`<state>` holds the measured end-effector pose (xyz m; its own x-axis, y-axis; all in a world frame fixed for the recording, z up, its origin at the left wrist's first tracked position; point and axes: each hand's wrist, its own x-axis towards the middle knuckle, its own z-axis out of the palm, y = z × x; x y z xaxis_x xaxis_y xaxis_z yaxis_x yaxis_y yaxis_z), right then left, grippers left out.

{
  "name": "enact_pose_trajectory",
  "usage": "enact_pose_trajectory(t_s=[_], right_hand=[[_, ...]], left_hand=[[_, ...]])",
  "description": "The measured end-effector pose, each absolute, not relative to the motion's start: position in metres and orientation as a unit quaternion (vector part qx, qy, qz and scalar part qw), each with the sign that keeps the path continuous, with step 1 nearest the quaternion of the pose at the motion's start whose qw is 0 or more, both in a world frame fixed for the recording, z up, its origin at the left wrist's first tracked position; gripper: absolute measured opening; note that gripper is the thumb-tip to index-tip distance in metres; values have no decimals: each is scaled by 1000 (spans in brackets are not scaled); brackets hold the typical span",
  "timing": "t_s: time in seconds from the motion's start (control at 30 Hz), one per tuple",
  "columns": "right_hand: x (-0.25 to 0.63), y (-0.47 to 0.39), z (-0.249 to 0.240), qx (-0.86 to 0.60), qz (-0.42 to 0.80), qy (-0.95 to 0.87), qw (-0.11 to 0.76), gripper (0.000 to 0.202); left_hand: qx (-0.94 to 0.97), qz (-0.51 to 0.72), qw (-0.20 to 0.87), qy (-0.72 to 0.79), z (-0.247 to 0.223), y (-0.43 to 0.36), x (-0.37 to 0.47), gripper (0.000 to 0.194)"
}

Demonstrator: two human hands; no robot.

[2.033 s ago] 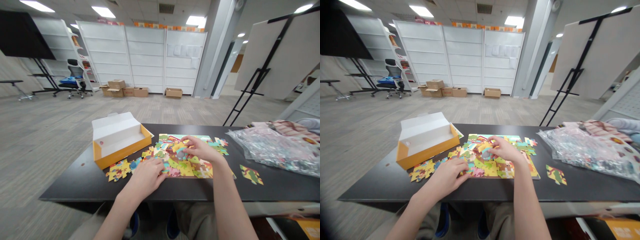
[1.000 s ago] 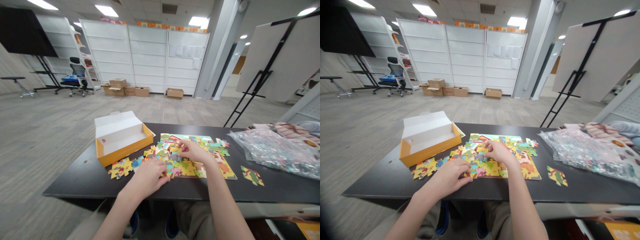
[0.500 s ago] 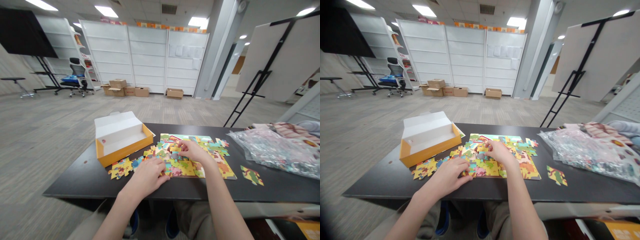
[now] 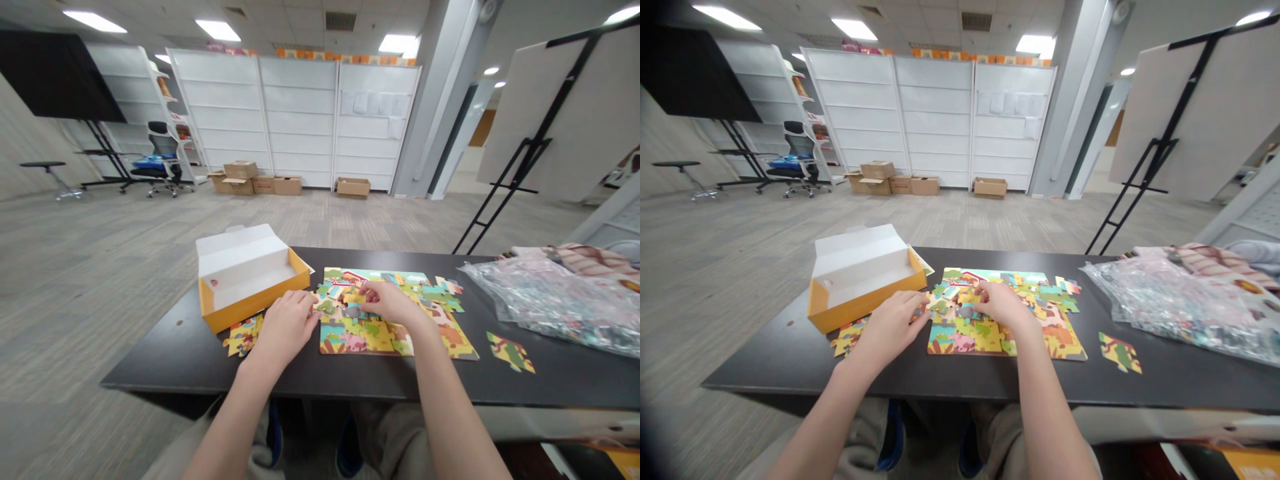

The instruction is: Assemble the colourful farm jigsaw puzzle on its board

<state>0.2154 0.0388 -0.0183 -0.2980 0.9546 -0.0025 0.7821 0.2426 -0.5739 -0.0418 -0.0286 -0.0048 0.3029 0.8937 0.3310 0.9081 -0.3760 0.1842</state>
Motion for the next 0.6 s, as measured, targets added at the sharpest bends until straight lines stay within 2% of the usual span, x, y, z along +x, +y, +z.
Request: enact_pose_trajectory(t_s=[0.37, 0.5, 0.6], right_hand=[[215, 38, -19, -562, 220, -780, 165, 21], [215, 37, -18, -566, 200, -785, 153, 18], [214, 35, -15, -568, 201, -784, 152, 17]], left_hand=[[-795, -187, -7, -577, -11, -1, -9, 41], [-768, -166, 7, -619, -11, 3, 1, 41], [-753, -145, 6, -642, -11, 6, 7, 32]])
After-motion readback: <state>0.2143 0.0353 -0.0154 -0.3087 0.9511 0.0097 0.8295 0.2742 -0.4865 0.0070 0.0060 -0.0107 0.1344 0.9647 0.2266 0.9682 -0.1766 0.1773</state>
